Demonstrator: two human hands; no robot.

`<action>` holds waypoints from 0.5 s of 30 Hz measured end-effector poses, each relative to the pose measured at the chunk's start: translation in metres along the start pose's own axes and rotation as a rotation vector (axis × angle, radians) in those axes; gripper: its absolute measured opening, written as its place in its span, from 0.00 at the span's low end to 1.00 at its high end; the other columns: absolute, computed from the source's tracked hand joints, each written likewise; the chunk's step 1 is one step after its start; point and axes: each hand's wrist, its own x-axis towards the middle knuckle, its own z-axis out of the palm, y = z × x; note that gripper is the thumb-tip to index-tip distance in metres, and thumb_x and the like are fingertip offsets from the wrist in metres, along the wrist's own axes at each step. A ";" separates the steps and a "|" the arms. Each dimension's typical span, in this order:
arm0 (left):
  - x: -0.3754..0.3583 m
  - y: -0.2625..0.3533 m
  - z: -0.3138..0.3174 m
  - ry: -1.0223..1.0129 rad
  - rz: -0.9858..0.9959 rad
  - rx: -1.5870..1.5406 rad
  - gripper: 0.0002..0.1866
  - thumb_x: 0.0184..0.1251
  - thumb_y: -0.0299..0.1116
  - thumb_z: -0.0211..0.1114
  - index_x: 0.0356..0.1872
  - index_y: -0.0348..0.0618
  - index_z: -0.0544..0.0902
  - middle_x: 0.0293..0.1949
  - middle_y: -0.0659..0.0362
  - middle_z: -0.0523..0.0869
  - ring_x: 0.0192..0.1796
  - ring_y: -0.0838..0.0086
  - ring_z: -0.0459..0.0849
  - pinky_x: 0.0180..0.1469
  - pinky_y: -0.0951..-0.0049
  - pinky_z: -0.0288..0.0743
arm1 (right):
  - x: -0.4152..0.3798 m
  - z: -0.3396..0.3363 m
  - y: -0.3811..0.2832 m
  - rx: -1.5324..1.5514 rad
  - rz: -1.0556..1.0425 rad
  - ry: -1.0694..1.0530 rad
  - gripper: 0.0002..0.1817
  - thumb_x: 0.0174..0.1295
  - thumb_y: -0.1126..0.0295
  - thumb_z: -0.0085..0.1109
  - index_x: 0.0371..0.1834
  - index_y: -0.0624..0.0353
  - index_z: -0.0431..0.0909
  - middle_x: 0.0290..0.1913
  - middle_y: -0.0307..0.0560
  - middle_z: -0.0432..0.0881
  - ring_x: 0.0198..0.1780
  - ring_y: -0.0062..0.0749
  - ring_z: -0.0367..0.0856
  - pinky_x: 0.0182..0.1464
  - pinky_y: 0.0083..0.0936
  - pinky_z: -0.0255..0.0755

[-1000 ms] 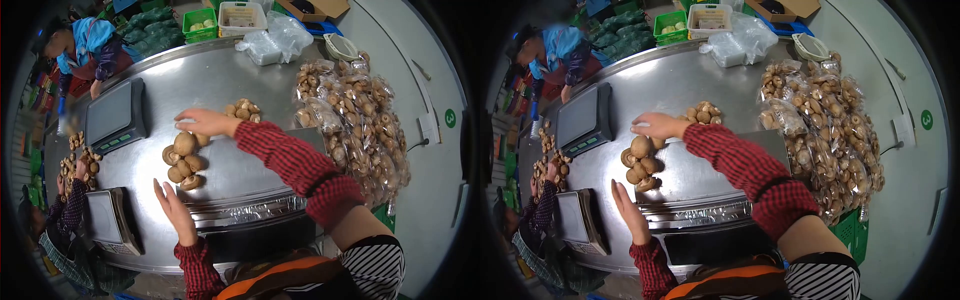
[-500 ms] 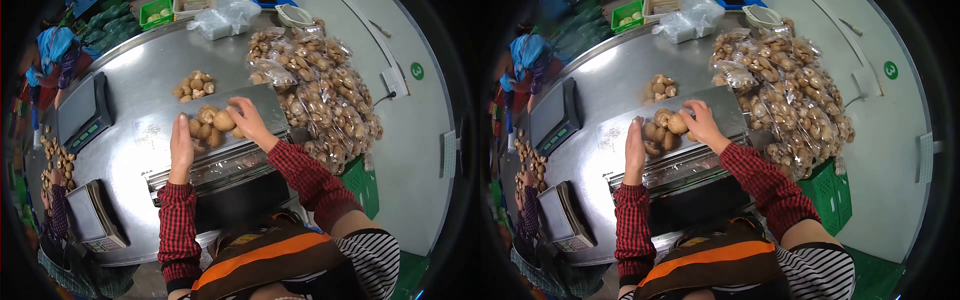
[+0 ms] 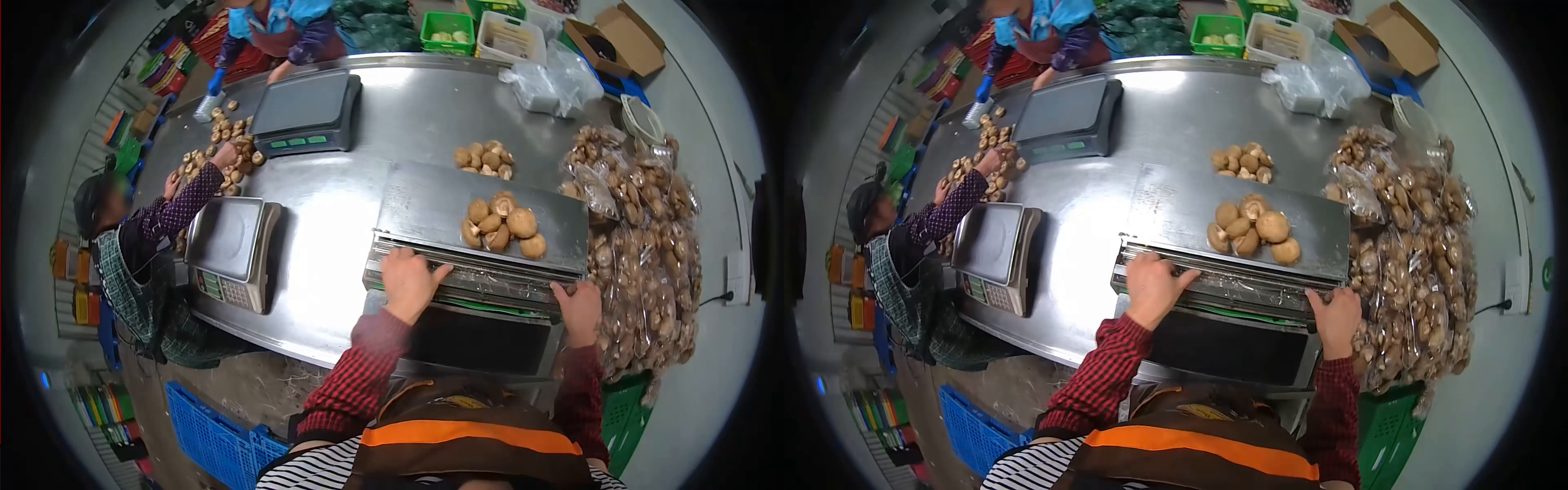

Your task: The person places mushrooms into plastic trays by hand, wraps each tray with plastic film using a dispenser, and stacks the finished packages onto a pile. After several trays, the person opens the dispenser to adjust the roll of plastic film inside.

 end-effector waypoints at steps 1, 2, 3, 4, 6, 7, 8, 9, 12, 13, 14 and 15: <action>0.002 0.001 0.004 -0.031 -0.015 -0.015 0.23 0.50 0.54 0.74 0.20 0.41 0.88 0.26 0.51 0.83 0.36 0.58 0.80 0.42 0.59 0.71 | 0.000 0.000 0.000 -0.027 0.044 -0.007 0.27 0.57 0.46 0.65 0.26 0.66 0.84 0.32 0.59 0.81 0.41 0.54 0.79 0.46 0.44 0.72; 0.006 0.002 0.005 -0.063 -0.023 -0.032 0.22 0.50 0.53 0.74 0.20 0.41 0.88 0.24 0.50 0.84 0.34 0.57 0.81 0.40 0.59 0.73 | -0.002 -0.006 0.002 -0.025 0.037 0.001 0.27 0.57 0.46 0.65 0.26 0.66 0.84 0.32 0.59 0.81 0.41 0.54 0.79 0.46 0.44 0.72; 0.008 0.000 0.006 -0.045 -0.018 -0.033 0.22 0.50 0.53 0.74 0.20 0.41 0.88 0.24 0.50 0.84 0.34 0.57 0.81 0.40 0.59 0.73 | -0.002 -0.014 0.005 0.013 0.156 -0.033 0.28 0.56 0.45 0.65 0.27 0.66 0.84 0.33 0.59 0.82 0.41 0.55 0.80 0.45 0.44 0.73; 0.007 -0.001 0.003 -0.057 -0.013 -0.054 0.22 0.51 0.53 0.74 0.20 0.41 0.88 0.24 0.49 0.85 0.33 0.56 0.82 0.39 0.59 0.74 | -0.001 -0.020 0.010 0.052 0.274 -0.068 0.28 0.55 0.45 0.65 0.28 0.66 0.85 0.34 0.60 0.82 0.41 0.55 0.81 0.45 0.44 0.74; 0.005 -0.001 0.002 -0.082 -0.004 -0.075 0.22 0.51 0.52 0.74 0.20 0.41 0.89 0.24 0.49 0.85 0.32 0.56 0.83 0.39 0.58 0.75 | -0.003 -0.009 0.017 0.014 0.267 -0.085 0.29 0.55 0.44 0.65 0.28 0.66 0.85 0.36 0.60 0.83 0.40 0.54 0.83 0.44 0.45 0.75; 0.009 0.000 0.003 -0.141 -0.010 -0.083 0.21 0.52 0.52 0.73 0.22 0.40 0.88 0.23 0.48 0.85 0.30 0.56 0.84 0.37 0.58 0.76 | -0.003 -0.002 0.014 0.062 0.187 -0.076 0.26 0.55 0.46 0.67 0.28 0.65 0.85 0.34 0.59 0.83 0.39 0.55 0.83 0.44 0.44 0.75; 0.011 0.000 0.004 -0.201 -0.016 -0.093 0.21 0.53 0.51 0.73 0.23 0.39 0.88 0.23 0.48 0.85 0.29 0.56 0.84 0.35 0.58 0.76 | -0.002 0.006 0.014 0.108 0.107 -0.066 0.24 0.54 0.48 0.69 0.28 0.63 0.86 0.33 0.58 0.84 0.38 0.55 0.83 0.43 0.42 0.74; 0.010 0.000 0.005 -0.206 -0.012 -0.096 0.21 0.53 0.51 0.73 0.23 0.39 0.88 0.23 0.48 0.85 0.29 0.56 0.84 0.35 0.58 0.76 | -0.001 0.019 0.017 0.123 0.008 -0.028 0.20 0.59 0.52 0.67 0.25 0.61 0.82 0.24 0.49 0.80 0.26 0.44 0.80 0.32 0.35 0.74; 0.008 -0.009 0.001 -0.241 -0.198 -0.604 0.21 0.61 0.47 0.69 0.27 0.34 0.83 0.22 0.51 0.84 0.26 0.56 0.81 0.33 0.61 0.75 | -0.005 0.010 0.026 1.123 0.544 -0.256 0.15 0.65 0.59 0.63 0.26 0.56 0.77 0.18 0.36 0.71 0.18 0.28 0.70 0.20 0.25 0.65; 0.000 -0.026 0.017 -0.332 -0.251 -0.881 0.19 0.65 0.45 0.67 0.23 0.40 0.80 0.16 0.63 0.76 0.19 0.70 0.74 0.25 0.70 0.69 | -0.009 -0.005 0.026 1.621 0.796 -0.383 0.14 0.68 0.64 0.59 0.24 0.50 0.69 0.17 0.26 0.60 0.17 0.14 0.56 0.14 0.14 0.51; 0.002 -0.018 -0.015 -0.728 -0.726 -1.401 0.18 0.70 0.43 0.62 0.21 0.49 0.72 0.15 0.72 0.64 0.16 0.83 0.62 0.18 0.78 0.56 | -0.016 0.012 0.046 2.063 0.894 -0.555 0.15 0.69 0.64 0.55 0.23 0.49 0.67 0.17 0.27 0.58 0.16 0.13 0.55 0.13 0.12 0.50; -0.001 -0.021 -0.010 -0.923 -0.908 -1.703 0.18 0.74 0.40 0.56 0.20 0.56 0.65 0.15 0.74 0.58 0.15 0.87 0.53 0.17 0.82 0.46 | -0.018 0.005 0.031 2.240 0.974 -0.743 0.15 0.70 0.63 0.51 0.23 0.50 0.66 0.17 0.28 0.56 0.16 0.13 0.53 0.14 0.11 0.51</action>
